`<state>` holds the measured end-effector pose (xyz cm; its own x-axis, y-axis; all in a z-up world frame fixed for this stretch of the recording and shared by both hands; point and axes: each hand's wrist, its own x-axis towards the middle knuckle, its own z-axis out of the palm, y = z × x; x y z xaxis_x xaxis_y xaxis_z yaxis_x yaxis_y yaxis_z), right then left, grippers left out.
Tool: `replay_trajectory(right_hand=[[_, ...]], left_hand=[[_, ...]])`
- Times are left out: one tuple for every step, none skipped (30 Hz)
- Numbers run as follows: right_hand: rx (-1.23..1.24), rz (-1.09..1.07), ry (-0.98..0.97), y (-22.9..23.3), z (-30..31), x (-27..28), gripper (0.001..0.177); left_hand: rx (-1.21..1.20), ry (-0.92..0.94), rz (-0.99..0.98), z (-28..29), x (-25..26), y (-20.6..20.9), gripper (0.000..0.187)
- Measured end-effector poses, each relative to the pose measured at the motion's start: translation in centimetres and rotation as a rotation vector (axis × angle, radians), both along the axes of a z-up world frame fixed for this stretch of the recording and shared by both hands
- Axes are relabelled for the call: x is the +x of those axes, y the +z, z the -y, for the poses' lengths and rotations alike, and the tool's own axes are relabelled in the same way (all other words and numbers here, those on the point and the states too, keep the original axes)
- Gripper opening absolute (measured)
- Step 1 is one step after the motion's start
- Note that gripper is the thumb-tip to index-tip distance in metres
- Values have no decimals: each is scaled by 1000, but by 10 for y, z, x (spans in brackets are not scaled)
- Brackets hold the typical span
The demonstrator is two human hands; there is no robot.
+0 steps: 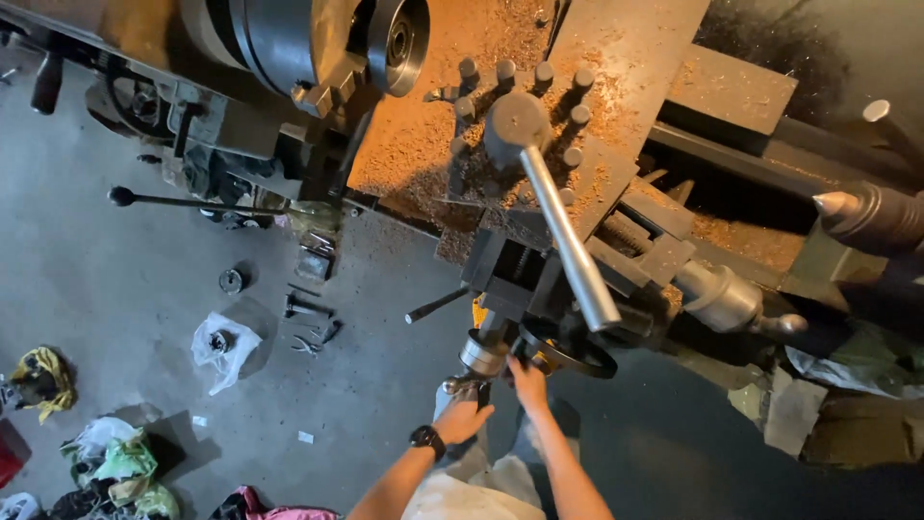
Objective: The person operates a metal lathe, using both hands to manipulate the control levers and adjust the tool post. They periodically reach toward the chuck area to check the workpiece while the machine is running.
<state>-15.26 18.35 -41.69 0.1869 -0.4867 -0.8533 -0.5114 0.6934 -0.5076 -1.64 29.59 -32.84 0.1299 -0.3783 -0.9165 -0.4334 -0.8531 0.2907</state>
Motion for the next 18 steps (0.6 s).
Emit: replay_trajectory(right_hand=[[-46,-274,319,-61,-4,-7,48],[-92,-548,636,-120,-4,4,73],[-92,-545,633,-127,4,-22,73],[-92,-528,475,-133,14,-47,61],[-91,-510,318,-138,24,-71,53],[-96,-515,314,-102,27,-86,53],[-89,-490,232,-66,31,-100,51],[-78,-468,152,-27,32,-114,50],[-78,-475,149,5,31,-106,50],[-120,-354,101,36,28,-95,37],[-161,-233,53,67,26,-84,32],[-164,-236,52,80,21,-60,32],[-122,-207,1,92,17,-37,26],[-83,-177,-46,104,16,-15,23],[-87,-179,-44,95,11,-6,23],[-106,-115,-36,86,6,3,21],[-123,-51,-28,77,0,10,22],[-123,-49,-28,68,-1,17,22]], left_hand=[[2,28,-115,11,12,27,45],[6,53,-230,20,25,55,42],[7,50,-227,22,61,64,42],[131,315,-172,25,96,74,43],[254,581,-113,27,133,84,52],[249,576,-118,6,193,69,52],[19,-3,395,-11,255,59,33],[-224,-601,876,-26,315,53,19],[-229,-601,869,10,352,84,19],[-394,-192,1078,38,388,120,33],[-549,238,1251,59,418,159,49],[-551,239,1248,74,440,169,49],[-498,248,1232,90,462,180,36],[-444,261,1218,106,481,190,34],[-446,266,1216,113,491,192,34],[-309,214,1140,119,499,195,40],[-174,162,1060,125,506,197,49],[-174,162,1063,122,512,194,49]])
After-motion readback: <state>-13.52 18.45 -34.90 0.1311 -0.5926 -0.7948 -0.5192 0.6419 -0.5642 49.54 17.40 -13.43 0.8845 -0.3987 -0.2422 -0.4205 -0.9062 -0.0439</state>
